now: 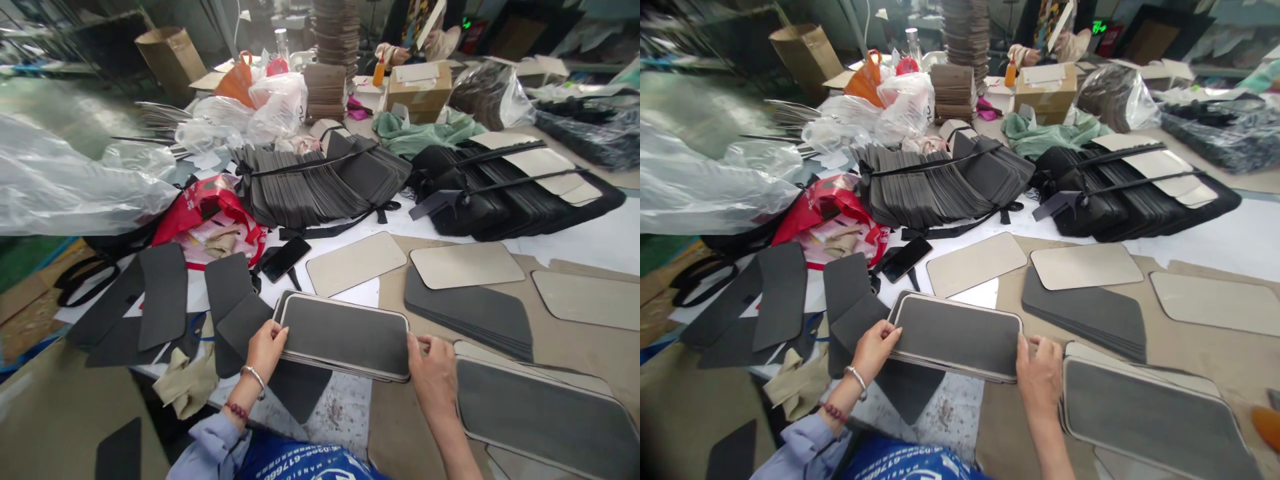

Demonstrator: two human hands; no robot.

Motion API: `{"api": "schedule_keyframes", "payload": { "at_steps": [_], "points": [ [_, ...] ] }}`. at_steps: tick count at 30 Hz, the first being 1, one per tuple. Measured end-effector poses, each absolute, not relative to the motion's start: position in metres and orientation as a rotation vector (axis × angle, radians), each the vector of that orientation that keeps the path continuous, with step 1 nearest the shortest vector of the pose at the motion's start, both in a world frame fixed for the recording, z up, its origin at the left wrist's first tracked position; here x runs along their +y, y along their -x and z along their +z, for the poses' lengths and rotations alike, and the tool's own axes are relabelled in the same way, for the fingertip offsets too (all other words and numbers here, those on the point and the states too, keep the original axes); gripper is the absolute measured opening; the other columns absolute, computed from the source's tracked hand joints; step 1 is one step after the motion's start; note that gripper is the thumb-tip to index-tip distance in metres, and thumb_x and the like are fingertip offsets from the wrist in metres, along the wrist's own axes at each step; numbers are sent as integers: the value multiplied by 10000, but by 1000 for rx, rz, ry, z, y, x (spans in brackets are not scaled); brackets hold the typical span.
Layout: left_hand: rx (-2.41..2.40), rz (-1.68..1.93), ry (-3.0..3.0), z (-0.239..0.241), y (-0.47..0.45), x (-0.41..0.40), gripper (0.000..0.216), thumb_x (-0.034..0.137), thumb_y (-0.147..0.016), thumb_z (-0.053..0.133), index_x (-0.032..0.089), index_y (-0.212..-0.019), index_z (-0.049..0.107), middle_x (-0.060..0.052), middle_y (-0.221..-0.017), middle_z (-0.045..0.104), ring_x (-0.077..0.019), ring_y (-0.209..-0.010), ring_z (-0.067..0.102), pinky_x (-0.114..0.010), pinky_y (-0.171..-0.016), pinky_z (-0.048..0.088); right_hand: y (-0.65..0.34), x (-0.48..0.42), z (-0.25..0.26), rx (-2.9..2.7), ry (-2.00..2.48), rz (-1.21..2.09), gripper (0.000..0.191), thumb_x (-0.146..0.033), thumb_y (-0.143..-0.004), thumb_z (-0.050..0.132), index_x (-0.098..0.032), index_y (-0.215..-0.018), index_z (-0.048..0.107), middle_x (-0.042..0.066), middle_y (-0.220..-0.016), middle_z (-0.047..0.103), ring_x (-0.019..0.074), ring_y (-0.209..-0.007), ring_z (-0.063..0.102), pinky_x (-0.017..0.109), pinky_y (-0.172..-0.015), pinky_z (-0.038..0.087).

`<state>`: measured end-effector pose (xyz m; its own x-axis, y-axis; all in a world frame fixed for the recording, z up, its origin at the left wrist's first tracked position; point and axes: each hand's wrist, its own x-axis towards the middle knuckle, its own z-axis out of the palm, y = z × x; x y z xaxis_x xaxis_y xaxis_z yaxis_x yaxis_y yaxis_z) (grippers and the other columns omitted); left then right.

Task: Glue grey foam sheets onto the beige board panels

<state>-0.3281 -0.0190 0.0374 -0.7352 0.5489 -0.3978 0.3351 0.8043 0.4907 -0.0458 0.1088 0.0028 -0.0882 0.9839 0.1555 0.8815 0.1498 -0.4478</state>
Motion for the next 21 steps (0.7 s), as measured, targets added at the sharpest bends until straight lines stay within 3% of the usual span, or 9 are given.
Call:
{"api": "schedule_keyframes", "payload": {
  "at_steps": [3, 6, 10, 15, 19, 21],
  "points": [
    [2442, 578, -633, 37, 328, -20, 213, 259, -726, 518, 200, -537, 438, 52, -499, 468, -119, -527, 459, -230, -558, 326, 64, 110, 12, -2233, 1477, 148, 573, -529, -860, 331, -60, -1142, 500, 221, -1145, 499, 291, -1133, 428, 421, -914, 370],
    [2433, 616, -598, 36, 327, -19, 223, 225, -726, 535, 192, -531, 432, 60, -496, 452, -108, -530, 452, -223, -561, 326, 92, 110, 17, -2442, 1229, 131, 635, -513, -870, 311, -35, -1284, 374, 237, -1344, 341, 308, -1284, 257, 457, -992, 305],
    [2437, 644, -547, 32, 327, -17, 237, 185, -724, 556, 185, -529, 422, 70, -490, 430, -94, -520, 441, -207, -546, 327, 124, 106, 8, -2653, 1072, 138, 626, -494, -872, 281, -78, -1339, 314, 202, -1426, 228, 312, -1331, 139, 502, -1024, 234],
    [2417, 638, -527, 33, 331, -19, 231, 170, -729, 580, 181, -542, 445, 60, -500, 444, -102, -527, 464, -210, -545, 360, 136, 101, -14, -2846, 1084, 116, 570, -460, -855, 328, -141, -1326, 369, 168, -1440, 221, 301, -1340, 111, 518, -1038, 173],
    [2610, 523, -796, 41, 320, -20, 56, 195, -763, 567, 161, -807, 568, -33, -765, 579, -185, -777, 548, -303, -717, 430, 137, 101, -17, -2859, 1085, 90, 594, -459, -845, 345, -120, -1333, 361, 184, -1437, 219, 308, -1341, 95, 519, -1040, 158],
    [2695, 436, -1144, 41, 305, -13, 243, 228, -800, 530, 150, -1029, 553, -106, -1007, 581, -238, -979, 522, -371, -830, 423, 137, 101, -15, -2864, 1090, 89, 595, -456, -844, 343, -117, -1333, 359, 182, -1438, 216, 307, -1341, 93, 520, -1038, 162]
  ]
}}
